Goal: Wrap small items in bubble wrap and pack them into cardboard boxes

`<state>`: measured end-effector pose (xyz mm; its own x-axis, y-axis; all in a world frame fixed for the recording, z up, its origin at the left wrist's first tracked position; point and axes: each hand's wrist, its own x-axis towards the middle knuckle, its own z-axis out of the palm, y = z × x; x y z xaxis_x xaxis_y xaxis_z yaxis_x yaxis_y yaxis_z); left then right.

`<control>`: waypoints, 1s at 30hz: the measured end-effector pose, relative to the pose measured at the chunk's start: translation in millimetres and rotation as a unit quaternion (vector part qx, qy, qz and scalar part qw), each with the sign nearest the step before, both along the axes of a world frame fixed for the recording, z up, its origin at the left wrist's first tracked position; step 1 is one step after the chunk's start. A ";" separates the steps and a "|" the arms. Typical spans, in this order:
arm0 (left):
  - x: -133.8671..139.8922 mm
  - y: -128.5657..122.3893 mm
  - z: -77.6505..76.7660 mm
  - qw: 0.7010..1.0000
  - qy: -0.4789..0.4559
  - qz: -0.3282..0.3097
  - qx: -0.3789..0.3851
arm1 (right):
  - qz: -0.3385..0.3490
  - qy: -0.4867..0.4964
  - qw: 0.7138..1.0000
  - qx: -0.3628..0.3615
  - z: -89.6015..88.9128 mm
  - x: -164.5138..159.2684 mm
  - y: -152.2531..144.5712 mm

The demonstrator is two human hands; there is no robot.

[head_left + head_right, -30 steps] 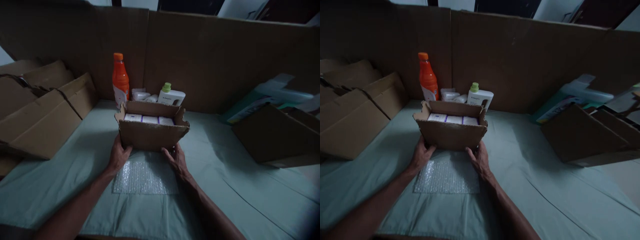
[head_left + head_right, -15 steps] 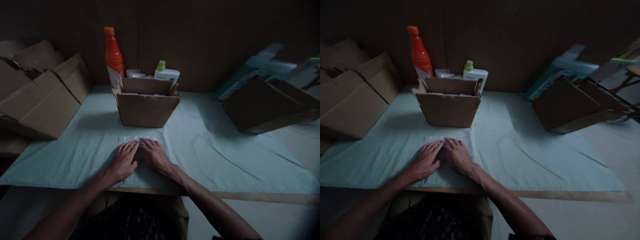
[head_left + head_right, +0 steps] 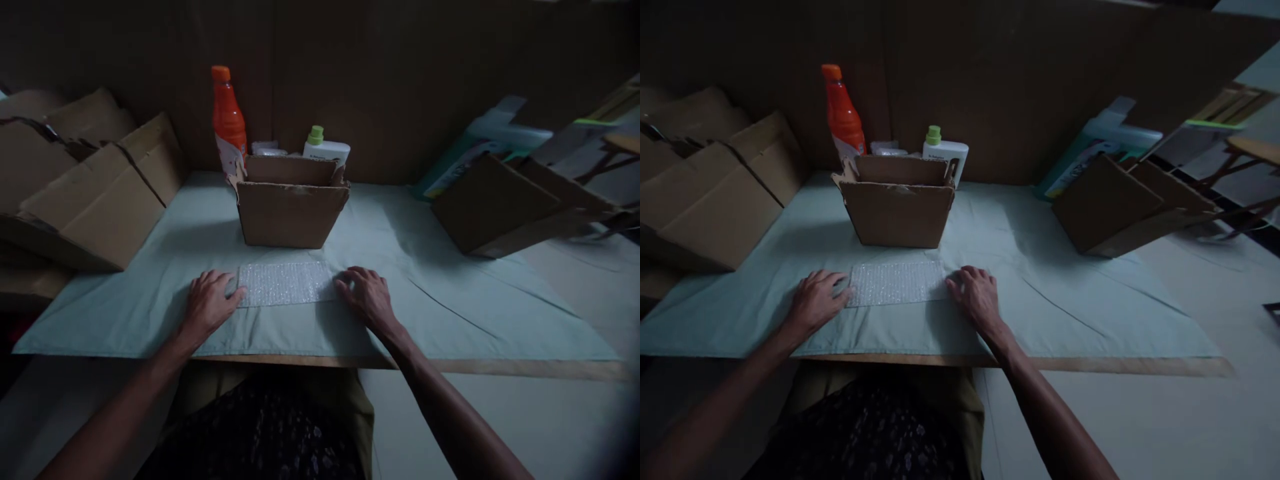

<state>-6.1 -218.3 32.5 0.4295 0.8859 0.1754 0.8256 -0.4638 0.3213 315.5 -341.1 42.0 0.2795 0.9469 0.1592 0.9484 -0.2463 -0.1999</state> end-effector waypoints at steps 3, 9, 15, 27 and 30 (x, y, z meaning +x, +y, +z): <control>21.5 -1.4 3.5 0.999 0.029 0.022 -0.031 | 0.006 0.015 1.000 -0.018 -1.0 -18.2 21.7; 39.7 -14.7 4.8 0.994 -0.082 0.025 -0.071 | -0.008 0.171 0.985 0.015 -2.1 -19.8 17.9; 29.1 -24.3 4.6 0.967 -0.216 -0.058 -0.125 | 0.052 0.281 0.957 0.046 4.8 -15.1 -3.0; 52.9 58.7 171.9 0.933 -0.236 -0.128 0.241 | 0.123 0.060 0.915 0.380 164.2 2.6 70.1; 71.0 111.9 196.9 0.972 -0.160 -0.118 0.124 | 0.165 0.088 0.951 0.246 188.4 22.7 127.2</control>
